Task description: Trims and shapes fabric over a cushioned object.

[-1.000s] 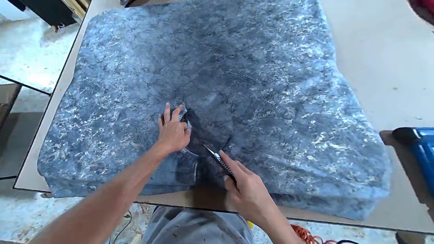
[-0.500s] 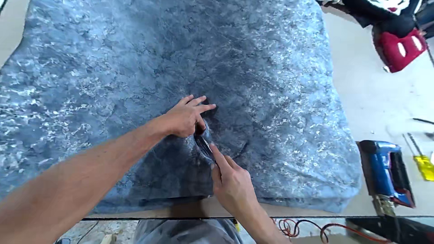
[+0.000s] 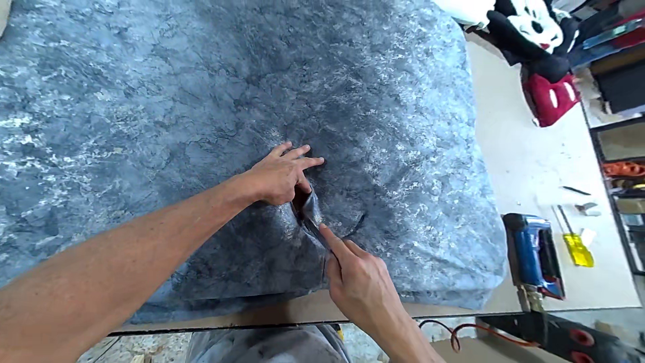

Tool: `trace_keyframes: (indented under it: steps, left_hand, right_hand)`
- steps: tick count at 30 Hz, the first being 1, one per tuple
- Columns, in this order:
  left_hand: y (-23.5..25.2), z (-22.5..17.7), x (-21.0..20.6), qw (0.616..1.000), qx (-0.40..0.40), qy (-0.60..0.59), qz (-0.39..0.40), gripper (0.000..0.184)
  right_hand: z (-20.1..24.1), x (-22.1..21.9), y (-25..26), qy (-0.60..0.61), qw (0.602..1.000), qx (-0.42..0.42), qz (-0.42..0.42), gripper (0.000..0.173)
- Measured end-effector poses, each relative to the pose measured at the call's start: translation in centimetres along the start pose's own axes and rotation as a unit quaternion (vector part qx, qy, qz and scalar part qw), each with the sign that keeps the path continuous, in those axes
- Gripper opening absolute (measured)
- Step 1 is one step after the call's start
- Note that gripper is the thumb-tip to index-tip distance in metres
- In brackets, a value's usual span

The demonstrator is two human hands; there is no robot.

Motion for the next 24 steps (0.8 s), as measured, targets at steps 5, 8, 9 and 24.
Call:
trace_keyframes:
  steps: [5,8,9,24]
  left_hand:
    - [-0.3,-1.8,-1.0,0.996,-0.035,0.077,0.011,0.039]
    - [-0.5,-2.1,-1.1,0.997,-0.042,0.071,0.003,0.04]
    - [-0.5,-2.2,-1.2,0.997,-0.04,0.07,0.005,0.038]
    - [-0.3,-2.7,-1.6,0.999,-0.03,0.032,0.012,0.037]
  right_hand:
    - [0.0,-0.1,-0.2,0.022,1.0,0.007,-0.015,0.047]
    - [0.0,0.2,-0.1,0.028,0.999,0.006,-0.036,0.047]
    - [0.0,0.4,-0.2,0.031,0.998,0.008,-0.046,0.047]
    - [-3.2,0.7,-1.9,-0.043,0.994,0.091,0.041,0.048]
Point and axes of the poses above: each hand's wrist, its own y-axis towards the middle knuckle, its own x-axis out of the back of the hand, z = x × y, the point moved 10 cm from there along y, towards the middle knuckle, and after that the axes turned 4 degrees about -x, right-handed, at the moved point
